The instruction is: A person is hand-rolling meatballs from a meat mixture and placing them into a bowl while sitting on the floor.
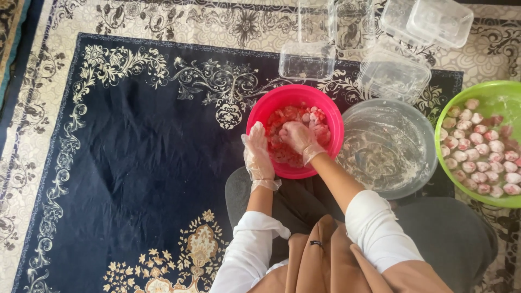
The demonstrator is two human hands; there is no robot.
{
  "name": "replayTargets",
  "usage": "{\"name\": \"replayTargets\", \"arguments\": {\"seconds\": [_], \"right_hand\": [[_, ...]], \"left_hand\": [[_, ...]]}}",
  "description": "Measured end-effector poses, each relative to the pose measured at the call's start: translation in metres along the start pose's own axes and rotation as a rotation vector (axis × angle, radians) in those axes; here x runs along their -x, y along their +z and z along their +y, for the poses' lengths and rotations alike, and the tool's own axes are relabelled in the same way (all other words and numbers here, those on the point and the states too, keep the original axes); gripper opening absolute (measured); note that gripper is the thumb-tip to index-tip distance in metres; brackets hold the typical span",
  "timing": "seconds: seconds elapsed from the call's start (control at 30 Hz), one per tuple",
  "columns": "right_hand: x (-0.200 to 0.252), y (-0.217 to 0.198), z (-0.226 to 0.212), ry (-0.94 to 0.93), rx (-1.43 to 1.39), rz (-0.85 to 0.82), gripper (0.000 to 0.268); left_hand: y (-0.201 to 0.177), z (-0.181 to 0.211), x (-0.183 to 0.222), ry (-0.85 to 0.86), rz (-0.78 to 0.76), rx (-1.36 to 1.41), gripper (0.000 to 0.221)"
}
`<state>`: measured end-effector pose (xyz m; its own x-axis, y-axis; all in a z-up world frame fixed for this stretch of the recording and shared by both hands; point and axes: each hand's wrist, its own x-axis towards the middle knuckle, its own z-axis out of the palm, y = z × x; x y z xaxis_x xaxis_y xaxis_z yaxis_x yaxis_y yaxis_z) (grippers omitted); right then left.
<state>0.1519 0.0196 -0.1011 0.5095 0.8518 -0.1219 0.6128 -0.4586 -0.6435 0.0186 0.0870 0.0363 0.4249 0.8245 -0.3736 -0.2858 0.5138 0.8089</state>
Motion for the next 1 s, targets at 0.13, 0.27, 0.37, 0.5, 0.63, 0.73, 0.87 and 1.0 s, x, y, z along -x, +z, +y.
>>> {"name": "replayTargets", "arguments": {"seconds": [0.13,0.27,0.37,0.5,0.63,0.73,0.87,1.0], "right_hand": [[0.012,-0.01,-0.012,0.286,-0.577,0.127,0.015],[0.051,-0.061,-0.059,0.309,-1.168,0.218,0.026],[0.061,-0.043,-0.034,0.211,-1.017,0.226,0.027],[0.079,-0.062,-0.029,0.051,-0.508,0.223,0.026],[0.097,-0.073,-0.047,-0.072,-0.375,0.212,0.045],[0.096,-0.059,-0.039,-0.153,-0.307,0.249,0.038],[0.087,-0.025,-0.02,-0.204,0.002,0.442,0.013],[0.085,-0.009,-0.009,-0.068,-0.087,0.446,0.013]], "left_hand": [[0.003,0.009,0.01,-0.059,-0.065,-0.145,0.047],[0.002,0.015,0.018,-0.155,-0.279,-0.445,0.039],[0.014,0.028,0.038,-0.219,-0.37,-0.46,0.038],[-0.004,-0.008,0.023,-0.298,-0.39,-0.249,0.037],[-0.024,-0.037,0.008,-0.286,-0.446,-0.194,0.029],[-0.04,-0.059,-0.005,-0.264,-0.52,-0.314,0.024],[-0.048,-0.063,-0.013,-0.189,-0.626,-0.514,0.024],[-0.03,-0.031,0.015,-0.198,-0.636,-0.511,0.025]]}}
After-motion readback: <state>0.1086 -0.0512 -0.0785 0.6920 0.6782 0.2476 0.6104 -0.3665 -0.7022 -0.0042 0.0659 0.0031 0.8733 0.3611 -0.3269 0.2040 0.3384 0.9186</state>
